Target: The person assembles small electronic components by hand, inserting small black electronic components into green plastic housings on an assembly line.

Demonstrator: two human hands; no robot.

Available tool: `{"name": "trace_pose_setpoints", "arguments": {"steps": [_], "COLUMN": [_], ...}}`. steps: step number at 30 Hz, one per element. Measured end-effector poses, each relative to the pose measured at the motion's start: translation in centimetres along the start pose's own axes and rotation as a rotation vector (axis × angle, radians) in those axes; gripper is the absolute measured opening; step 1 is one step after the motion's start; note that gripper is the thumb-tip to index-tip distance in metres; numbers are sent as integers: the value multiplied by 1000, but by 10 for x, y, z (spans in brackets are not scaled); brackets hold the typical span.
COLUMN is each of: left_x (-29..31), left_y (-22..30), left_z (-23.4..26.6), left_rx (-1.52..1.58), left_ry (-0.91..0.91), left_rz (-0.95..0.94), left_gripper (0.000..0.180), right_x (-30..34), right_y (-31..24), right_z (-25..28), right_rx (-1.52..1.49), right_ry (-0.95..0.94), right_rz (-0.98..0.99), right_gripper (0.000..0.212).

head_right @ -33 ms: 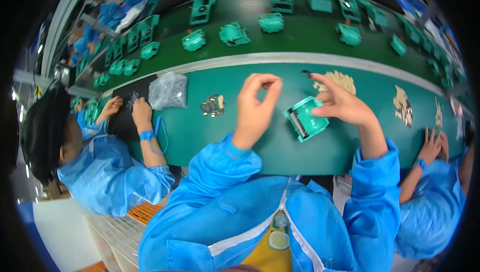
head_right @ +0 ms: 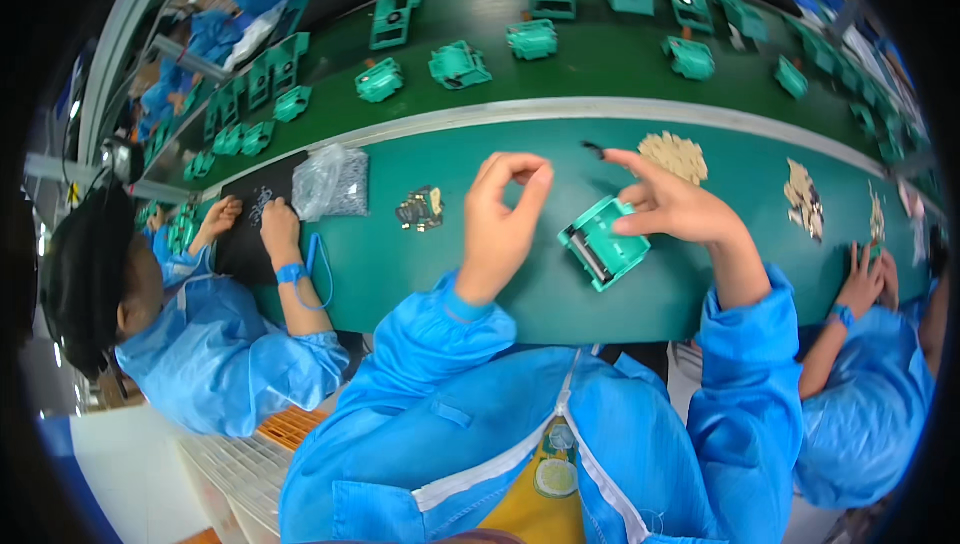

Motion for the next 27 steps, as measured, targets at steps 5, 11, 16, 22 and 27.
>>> {"name": "trace_pose_setpoints", "arguments": {"steps": [5,11,16,22,27], "left_x": [38,62,65,71,77], "left_y": [6,5,15,12,13], "left_z": [3,-4,1,9,10], "left_rx": [-13,27,1,4,14], "left_ry": [-178,-277,-244,-148,-139], "left_rz": [105,223,251,266,292], "left_gripper": [11,24,27,27,27], "right_x": [-13,-20,-6,36,47], "right_y": [11,9,5,-26,9], "right_z": [-14,-20,-21,-53,-101], "right_rx": [139,214,138,410,723], "right_ry": [-140,-28,15,706,742], "right_rz": [-65,-18,20,527,629], "right_gripper": [99,99,99,96,90]}}
Point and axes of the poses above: each hand's wrist, its own x-axis away from the middle knuckle, its own z-axis out of the back of the hand, y = z × x, the point moved 3 cm from there along -x, towards the middle knuckle, and after that the axes turned 13 degrees about -z, right-handed, at the moved point
